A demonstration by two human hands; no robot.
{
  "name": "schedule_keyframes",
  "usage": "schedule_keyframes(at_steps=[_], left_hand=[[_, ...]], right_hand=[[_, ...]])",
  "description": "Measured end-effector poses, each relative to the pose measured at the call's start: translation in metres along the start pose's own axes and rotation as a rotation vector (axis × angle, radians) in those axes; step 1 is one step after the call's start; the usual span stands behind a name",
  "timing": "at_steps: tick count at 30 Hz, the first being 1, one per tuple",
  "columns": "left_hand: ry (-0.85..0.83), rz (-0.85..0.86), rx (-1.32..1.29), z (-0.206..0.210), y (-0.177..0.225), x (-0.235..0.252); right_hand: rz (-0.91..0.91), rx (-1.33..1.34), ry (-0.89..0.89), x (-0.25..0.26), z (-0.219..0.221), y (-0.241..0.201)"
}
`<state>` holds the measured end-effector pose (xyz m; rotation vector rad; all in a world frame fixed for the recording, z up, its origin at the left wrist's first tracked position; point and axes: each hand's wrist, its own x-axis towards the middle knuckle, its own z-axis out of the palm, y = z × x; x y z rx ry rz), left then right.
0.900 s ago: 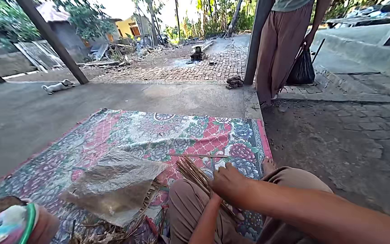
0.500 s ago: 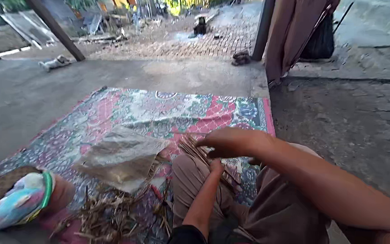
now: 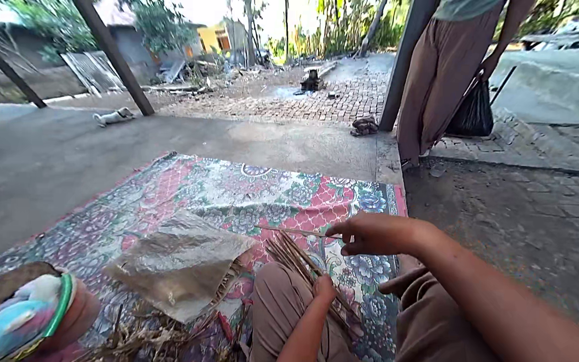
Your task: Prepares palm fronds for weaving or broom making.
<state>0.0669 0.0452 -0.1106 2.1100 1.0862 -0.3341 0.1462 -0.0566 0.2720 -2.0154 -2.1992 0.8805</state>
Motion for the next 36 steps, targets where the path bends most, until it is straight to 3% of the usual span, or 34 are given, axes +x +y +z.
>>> schedule_keyframes(at_steps=[6,20,36], left_hand=[[0.226,0.136,-0.203,0.000,-0.008,0.013],[0.096,0.108,-0.183,-0.008,-0.027,0.009],[0.007,0.112,-0.043,0.001,-0.024,0.020]], right_hand=[[-0.026,-0.036,0.009,0.009,0.006,0.001],[-0.082,-0.070,0.005,0.035,0.008,-0.037],[-0.071,-0.088,-0.007,0.035,0.012,-0.023]])
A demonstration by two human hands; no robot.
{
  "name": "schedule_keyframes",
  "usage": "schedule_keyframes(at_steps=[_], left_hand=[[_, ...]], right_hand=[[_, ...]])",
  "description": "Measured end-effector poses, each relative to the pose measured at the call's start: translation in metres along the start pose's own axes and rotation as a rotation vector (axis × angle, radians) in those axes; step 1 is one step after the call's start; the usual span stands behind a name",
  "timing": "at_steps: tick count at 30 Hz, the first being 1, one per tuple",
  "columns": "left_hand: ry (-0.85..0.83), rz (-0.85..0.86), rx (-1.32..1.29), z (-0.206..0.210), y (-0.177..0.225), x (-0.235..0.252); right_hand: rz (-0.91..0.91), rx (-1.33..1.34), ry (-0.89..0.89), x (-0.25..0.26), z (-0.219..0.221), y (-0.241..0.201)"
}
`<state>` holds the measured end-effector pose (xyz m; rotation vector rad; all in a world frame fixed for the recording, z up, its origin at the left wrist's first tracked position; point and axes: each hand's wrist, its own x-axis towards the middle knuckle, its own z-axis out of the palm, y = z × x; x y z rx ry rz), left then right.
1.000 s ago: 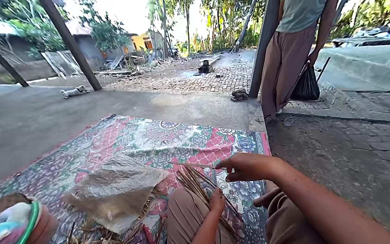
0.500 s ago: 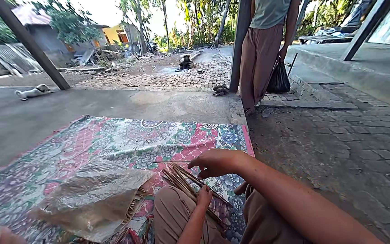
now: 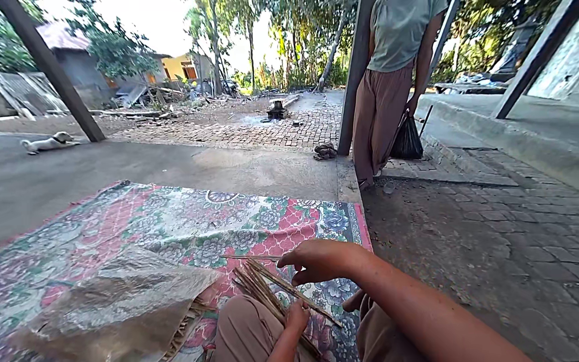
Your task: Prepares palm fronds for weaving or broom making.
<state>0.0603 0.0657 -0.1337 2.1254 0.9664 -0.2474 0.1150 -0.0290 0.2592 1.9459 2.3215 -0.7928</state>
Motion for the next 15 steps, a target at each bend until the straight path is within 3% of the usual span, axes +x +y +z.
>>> schedule_keyframes(at_steps=[15], left_hand=[[-0.036,0.012,0.025,0.0037,0.0026,-0.0028]], right_hand=[[0.006,-0.006,-0.007,-0.0042,0.0035,-0.0053]])
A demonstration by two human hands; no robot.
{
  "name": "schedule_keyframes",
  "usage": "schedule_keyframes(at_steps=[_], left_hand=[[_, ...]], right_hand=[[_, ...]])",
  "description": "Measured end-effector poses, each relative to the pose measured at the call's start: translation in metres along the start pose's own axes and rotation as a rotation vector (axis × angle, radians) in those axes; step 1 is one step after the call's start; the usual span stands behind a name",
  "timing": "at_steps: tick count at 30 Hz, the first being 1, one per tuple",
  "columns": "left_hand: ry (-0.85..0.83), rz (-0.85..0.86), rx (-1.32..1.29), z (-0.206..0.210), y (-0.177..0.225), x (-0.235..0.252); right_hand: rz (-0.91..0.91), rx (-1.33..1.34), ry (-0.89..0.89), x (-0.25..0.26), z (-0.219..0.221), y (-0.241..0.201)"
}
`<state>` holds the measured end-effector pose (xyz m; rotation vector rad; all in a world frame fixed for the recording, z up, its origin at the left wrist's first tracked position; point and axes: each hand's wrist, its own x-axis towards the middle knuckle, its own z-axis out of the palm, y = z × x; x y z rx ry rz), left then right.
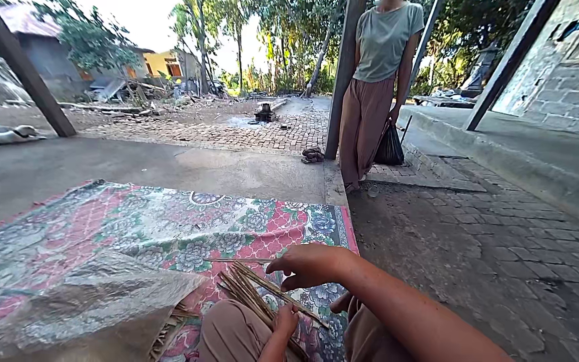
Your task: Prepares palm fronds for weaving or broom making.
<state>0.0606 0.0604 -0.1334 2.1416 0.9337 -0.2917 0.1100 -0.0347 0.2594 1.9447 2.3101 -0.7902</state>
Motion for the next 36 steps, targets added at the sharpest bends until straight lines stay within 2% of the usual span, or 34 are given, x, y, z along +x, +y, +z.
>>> schedule_keyframes(at_steps=[22,28,36], left_hand=[[-0.024,-0.002,0.051,-0.001,0.007,-0.006],[-0.028,0.009,0.020,-0.009,0.013,-0.036],[-0.015,0.002,0.039,-0.003,0.004,-0.014]], right_hand=[[0.017,-0.017,-0.022,-0.011,-0.009,-0.005],[0.073,0.023,-0.030,-0.018,-0.010,-0.022],[0.022,0.000,-0.012,-0.003,-0.003,-0.010]])
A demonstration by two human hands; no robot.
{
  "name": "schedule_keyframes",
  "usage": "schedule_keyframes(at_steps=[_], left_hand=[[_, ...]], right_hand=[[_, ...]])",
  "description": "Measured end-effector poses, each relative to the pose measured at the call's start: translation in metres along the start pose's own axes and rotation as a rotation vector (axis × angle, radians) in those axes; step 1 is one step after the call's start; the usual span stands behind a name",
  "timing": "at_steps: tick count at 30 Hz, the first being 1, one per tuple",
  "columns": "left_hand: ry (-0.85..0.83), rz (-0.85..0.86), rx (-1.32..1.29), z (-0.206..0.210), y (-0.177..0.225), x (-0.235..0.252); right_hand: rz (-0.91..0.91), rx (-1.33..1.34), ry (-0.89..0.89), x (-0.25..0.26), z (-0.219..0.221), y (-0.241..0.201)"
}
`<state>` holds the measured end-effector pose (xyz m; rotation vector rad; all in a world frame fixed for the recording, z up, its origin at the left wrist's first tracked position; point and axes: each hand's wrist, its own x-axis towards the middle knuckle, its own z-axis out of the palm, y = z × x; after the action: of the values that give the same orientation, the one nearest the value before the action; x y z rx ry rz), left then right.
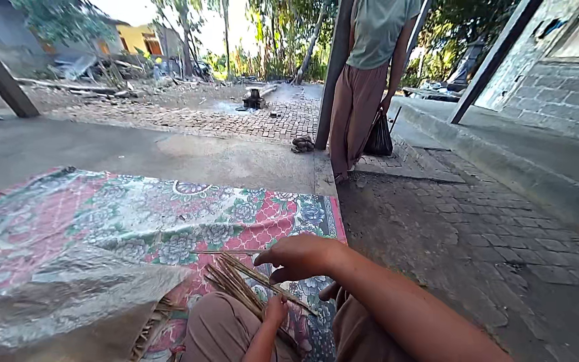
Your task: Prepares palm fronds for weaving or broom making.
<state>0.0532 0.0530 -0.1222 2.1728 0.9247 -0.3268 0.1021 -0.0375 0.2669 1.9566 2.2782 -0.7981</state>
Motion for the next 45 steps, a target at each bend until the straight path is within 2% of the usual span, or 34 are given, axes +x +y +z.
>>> schedule_keyframes(at_steps=[25,39,45], left_hand=[[-0.001,-0.022,0.029,0.002,-0.005,0.012],[-0.009,-0.030,0.022,0.002,-0.001,0.011],[-0.009,-0.033,0.026,0.003,-0.002,0.011]], right_hand=[[-0.040,-0.026,0.000,0.006,0.004,0.006],[0.018,0.022,-0.036,0.002,0.001,0.004],[-0.018,0.161,0.128,-0.001,-0.005,-0.013]])
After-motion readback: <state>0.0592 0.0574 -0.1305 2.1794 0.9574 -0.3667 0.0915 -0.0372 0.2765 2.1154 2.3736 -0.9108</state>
